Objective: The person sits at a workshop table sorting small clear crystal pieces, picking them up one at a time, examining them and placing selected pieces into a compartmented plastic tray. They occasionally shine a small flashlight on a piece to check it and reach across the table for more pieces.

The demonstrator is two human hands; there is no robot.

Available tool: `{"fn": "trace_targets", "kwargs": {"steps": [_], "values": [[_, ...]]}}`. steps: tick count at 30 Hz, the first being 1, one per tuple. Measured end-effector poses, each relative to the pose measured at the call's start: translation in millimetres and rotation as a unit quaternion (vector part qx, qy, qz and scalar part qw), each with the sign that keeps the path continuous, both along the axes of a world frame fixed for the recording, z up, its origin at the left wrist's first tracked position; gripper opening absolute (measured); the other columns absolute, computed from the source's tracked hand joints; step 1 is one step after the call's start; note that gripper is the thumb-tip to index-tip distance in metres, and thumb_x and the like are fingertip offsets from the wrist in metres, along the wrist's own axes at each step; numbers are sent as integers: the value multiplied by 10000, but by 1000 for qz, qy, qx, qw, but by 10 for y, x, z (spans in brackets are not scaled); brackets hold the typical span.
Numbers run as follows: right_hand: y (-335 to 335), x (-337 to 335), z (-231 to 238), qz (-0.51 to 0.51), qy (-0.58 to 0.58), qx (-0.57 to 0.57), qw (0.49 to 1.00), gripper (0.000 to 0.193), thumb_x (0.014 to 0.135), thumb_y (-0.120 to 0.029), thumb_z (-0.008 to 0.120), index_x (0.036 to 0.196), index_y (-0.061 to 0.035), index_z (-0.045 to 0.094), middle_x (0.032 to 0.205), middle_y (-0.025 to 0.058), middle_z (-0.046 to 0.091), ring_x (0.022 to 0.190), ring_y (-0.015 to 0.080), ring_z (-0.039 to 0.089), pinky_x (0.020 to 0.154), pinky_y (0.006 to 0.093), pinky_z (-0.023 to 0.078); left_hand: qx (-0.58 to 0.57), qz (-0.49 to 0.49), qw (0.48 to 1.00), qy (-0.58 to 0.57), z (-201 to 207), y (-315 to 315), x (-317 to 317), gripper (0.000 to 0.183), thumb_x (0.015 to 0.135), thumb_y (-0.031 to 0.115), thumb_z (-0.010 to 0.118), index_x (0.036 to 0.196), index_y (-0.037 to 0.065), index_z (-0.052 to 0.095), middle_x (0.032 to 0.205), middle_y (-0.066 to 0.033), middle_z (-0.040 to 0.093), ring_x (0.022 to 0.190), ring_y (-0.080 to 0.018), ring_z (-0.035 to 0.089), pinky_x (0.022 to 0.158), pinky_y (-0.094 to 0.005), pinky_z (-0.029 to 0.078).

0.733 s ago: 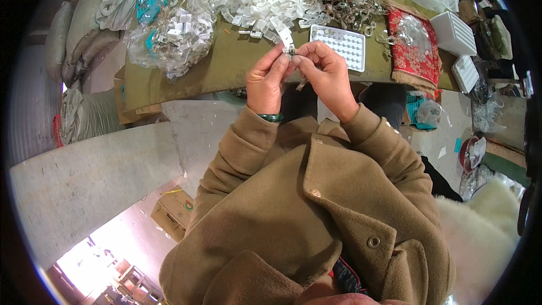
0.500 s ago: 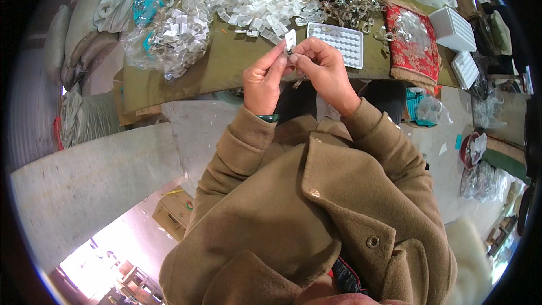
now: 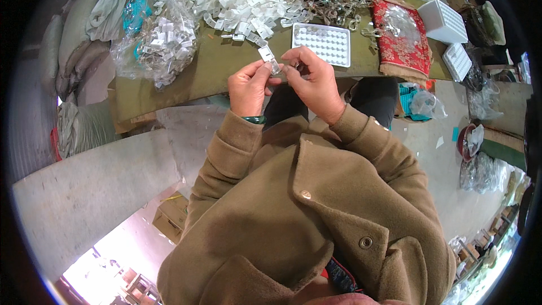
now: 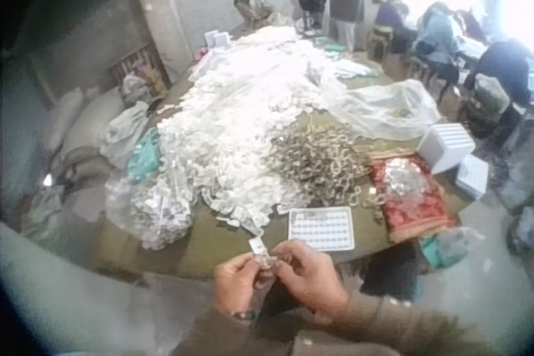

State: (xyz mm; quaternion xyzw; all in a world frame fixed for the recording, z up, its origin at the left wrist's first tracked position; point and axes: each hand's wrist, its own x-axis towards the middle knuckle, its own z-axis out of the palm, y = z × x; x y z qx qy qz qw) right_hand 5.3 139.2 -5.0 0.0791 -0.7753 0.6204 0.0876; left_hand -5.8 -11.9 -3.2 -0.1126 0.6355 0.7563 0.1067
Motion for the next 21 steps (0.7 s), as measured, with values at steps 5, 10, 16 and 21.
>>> {"fn": "trace_targets", "kwargs": {"steps": [5,10,16,21], "values": [[-12,0,-1,-11,-17,-46,999,106,848,12,562,948,-18,540,730,58,572,626,98,526,573,241,434,143,53,988,-31,42,70,0,190,907,141,604,1033,12,665,915,-82,714,556,-10,501,431,-140,334],[-47,8,-23,-19,41,-21,999,74,885,15,544,891,-34,490,726,-4,499,604,38,482,530,200,388,222,59,970,-86,55,59,-36,203,913,141,597,1072,19,625,995,-121,696,552,9,425,422,-136,316],[-49,-27,-44,-14,8,-48,999,98,878,8,577,897,-27,488,737,5,512,660,42,523,564,211,427,375,34,905,-200,32,-66,-128,211,904,121,611,1091,26,588,1078,-120,664,555,31,465,414,-110,345],[19,-91,-58,-18,-6,28,999,130,875,-24,628,958,-17,528,782,19,571,703,63,563,608,218,460,409,53,874,-257,-38,-66,-174,204,908,123,618,1086,26,591,1085,-113,661,615,25,567,444,-72,416]]}}
